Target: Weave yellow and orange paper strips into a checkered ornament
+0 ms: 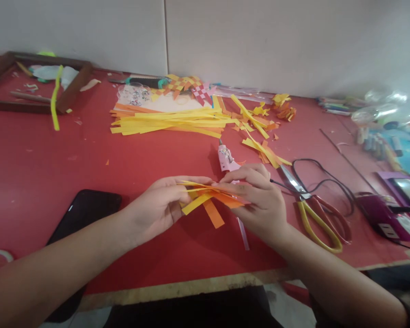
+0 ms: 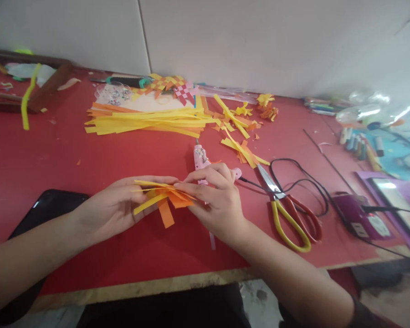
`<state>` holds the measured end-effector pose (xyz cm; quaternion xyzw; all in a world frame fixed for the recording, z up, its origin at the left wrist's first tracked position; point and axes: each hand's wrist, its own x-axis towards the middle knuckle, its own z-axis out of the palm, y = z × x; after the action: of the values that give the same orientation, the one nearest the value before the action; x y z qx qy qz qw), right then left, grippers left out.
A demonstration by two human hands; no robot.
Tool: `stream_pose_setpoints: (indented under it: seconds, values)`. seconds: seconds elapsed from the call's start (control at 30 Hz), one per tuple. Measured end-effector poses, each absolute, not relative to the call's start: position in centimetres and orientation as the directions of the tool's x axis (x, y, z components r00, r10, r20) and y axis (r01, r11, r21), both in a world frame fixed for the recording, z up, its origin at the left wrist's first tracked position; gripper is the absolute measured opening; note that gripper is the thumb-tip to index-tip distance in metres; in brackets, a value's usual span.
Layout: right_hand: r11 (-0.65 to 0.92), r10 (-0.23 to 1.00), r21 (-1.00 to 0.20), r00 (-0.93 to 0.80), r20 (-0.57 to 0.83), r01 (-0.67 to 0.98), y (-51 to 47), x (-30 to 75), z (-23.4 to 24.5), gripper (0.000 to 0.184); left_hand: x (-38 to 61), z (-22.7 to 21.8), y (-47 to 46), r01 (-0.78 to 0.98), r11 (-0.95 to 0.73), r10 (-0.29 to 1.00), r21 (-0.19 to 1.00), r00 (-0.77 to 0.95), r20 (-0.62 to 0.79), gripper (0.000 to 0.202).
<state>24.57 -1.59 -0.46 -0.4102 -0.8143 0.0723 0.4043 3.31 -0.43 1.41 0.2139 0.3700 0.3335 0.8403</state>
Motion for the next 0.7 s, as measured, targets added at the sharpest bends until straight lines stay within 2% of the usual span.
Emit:
stream_pose_setpoints:
  seconds: [0.07, 0.17, 0.23, 0.3, 0.4, 0.53, 0.7]
  values:
    - [0.626, 0.755, -0.503, -0.299, 0.584, 0.597, -1.77, 24.63, -0.23, 0.017, 3.13, 1.40, -0.39, -0.439, 0.679, 0.723, 0.589, 0.539, -0.432, 0.033]
    - [0.555, 0.818, -0.654, -0.198, 0.540, 0.513, -2.05, 24.59, 0.01, 0.018, 2.97, 1.41, -0.37, -0.485, 0.658, 0.740, 0.577, 0.561, -0.372, 0.042]
    - [0.502, 0.855, -0.745, -0.125, 0.503, 0.439, -2.17, 24.50, 0.09, 0.015, 3.03, 1.42, -0.43, -0.498, 0.619, 0.773, 0.607, 0.524, -0.358, 0.044]
    - [0.460, 0.877, -0.791, -0.067, 0.476, 0.403, -2.24, 24.40, 0.14, 0.012, 3.17, 1.42, -0.54, -0.499, 0.560, 0.821, 0.661, 0.440, -0.364, 0.034]
    - [0.412, 0.894, -0.811, -0.011, 0.448, 0.415, -2.26, 24.31, 0.23, 0.007, 3.30, 1.46, -0.60, -0.504, 0.466, 0.884, 0.727, 0.293, -0.363, 0.008]
    - [0.440, 0.885, -0.800, -0.044, 0.464, 0.407, -2.28, 24.35, 0.31, 0.012, 3.05, 1.51, -0.41, -0.505, 0.422, 0.907, 0.753, 0.249, -0.341, 0.015]
    - [0.495, 0.863, -0.794, -0.093, 0.497, 0.352, -2.31, 24.31, 0.26, 0.021, 2.83, 0.87, -0.32, -0.417, 0.396, 0.917, 0.818, 0.226, -0.329, 0.013]
